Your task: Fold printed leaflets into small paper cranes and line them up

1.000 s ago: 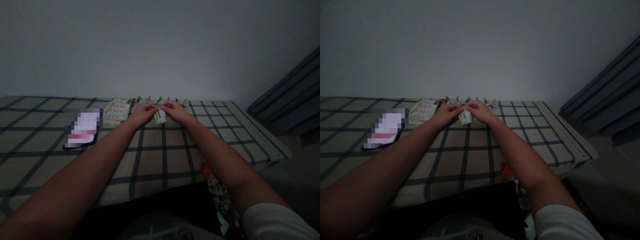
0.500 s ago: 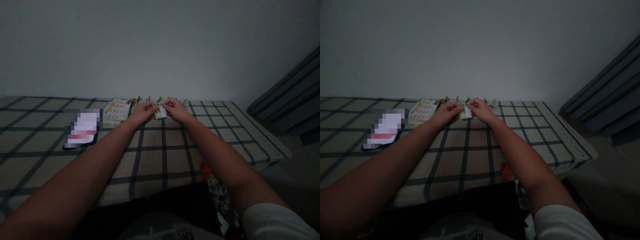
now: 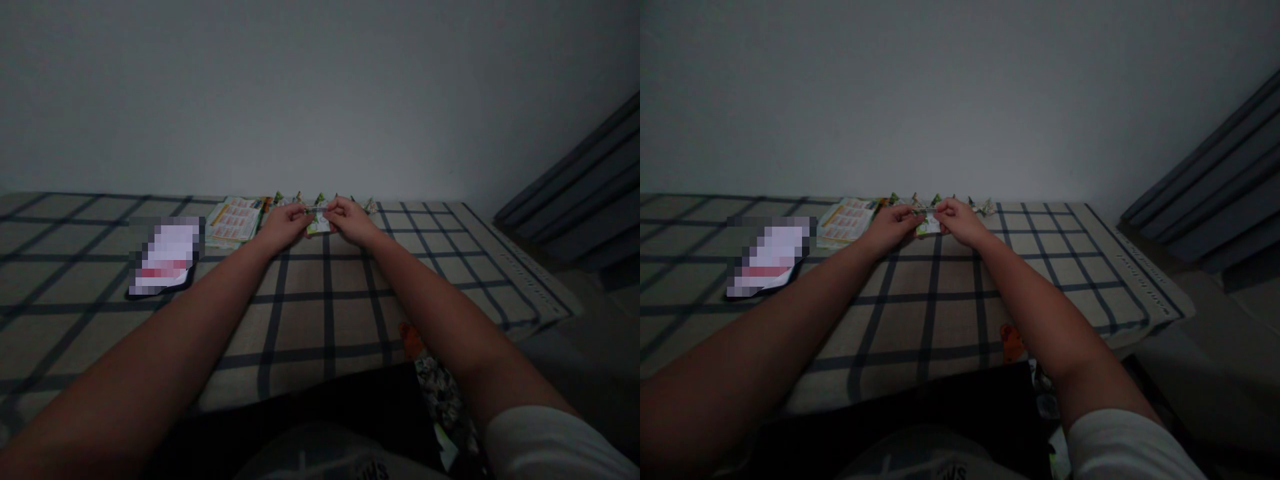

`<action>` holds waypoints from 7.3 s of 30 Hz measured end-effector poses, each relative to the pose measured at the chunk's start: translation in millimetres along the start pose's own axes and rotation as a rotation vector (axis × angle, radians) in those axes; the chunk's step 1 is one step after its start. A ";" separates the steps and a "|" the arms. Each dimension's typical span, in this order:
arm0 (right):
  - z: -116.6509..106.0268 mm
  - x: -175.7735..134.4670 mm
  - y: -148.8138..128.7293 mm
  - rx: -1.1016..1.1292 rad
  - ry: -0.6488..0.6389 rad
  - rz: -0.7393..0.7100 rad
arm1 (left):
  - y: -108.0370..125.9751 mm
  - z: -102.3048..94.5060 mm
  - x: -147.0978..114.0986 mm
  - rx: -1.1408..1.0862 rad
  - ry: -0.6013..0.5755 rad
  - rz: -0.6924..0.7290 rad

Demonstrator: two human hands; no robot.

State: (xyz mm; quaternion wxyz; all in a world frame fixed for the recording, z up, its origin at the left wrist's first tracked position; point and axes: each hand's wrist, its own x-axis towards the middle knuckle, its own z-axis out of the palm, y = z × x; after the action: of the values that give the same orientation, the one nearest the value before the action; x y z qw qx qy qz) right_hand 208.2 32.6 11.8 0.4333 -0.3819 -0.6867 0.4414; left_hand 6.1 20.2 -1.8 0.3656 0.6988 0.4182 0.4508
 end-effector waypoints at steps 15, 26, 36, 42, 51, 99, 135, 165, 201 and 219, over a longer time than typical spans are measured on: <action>1.6 -1.5 -2.9 0.032 -0.026 0.088 | 4.5 1.2 -0.9 -0.075 -0.012 -0.018; 2.8 -1.2 -3.4 0.051 -0.017 0.098 | 5.4 2.3 -2.2 -0.075 -0.019 -0.036; 2.1 -1.8 -5.0 0.060 -0.017 0.089 | 12.3 3.7 -4.3 -0.087 -0.001 -0.043; 2.1 -1.7 -2.2 0.080 -0.051 0.101 | 8.0 2.1 -2.3 -0.057 0.006 -0.022; 3.0 -2.4 -6.0 0.060 -0.028 0.101 | 10.6 2.0 -3.1 -0.061 0.000 -0.009; 0.4 0.4 2.0 0.080 -0.044 0.100 | 2.3 -1.0 -2.0 0.026 0.055 -0.007; -4.5 -0.4 1.6 -0.057 -0.009 0.065 | 9.0 2.9 -3.4 -0.175 0.100 -0.064; -8.7 2.7 6.4 -0.118 0.082 0.034 | 7.5 1.8 -2.7 -0.082 0.039 -0.070; -5.8 1.9 3.5 -0.059 0.092 0.061 | 19.1 0.7 -6.7 -0.085 0.119 -0.078; -6.3 3.4 5.9 -0.015 0.072 0.069 | 8.5 0.2 -2.3 -0.135 0.052 -0.058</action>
State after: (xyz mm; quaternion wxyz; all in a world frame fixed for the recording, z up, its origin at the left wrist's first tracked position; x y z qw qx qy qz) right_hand 213.8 39.3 8.6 0.4393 -0.4241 -0.6604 0.4371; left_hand 7.9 14.8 4.9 0.4140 0.6482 0.4162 0.4850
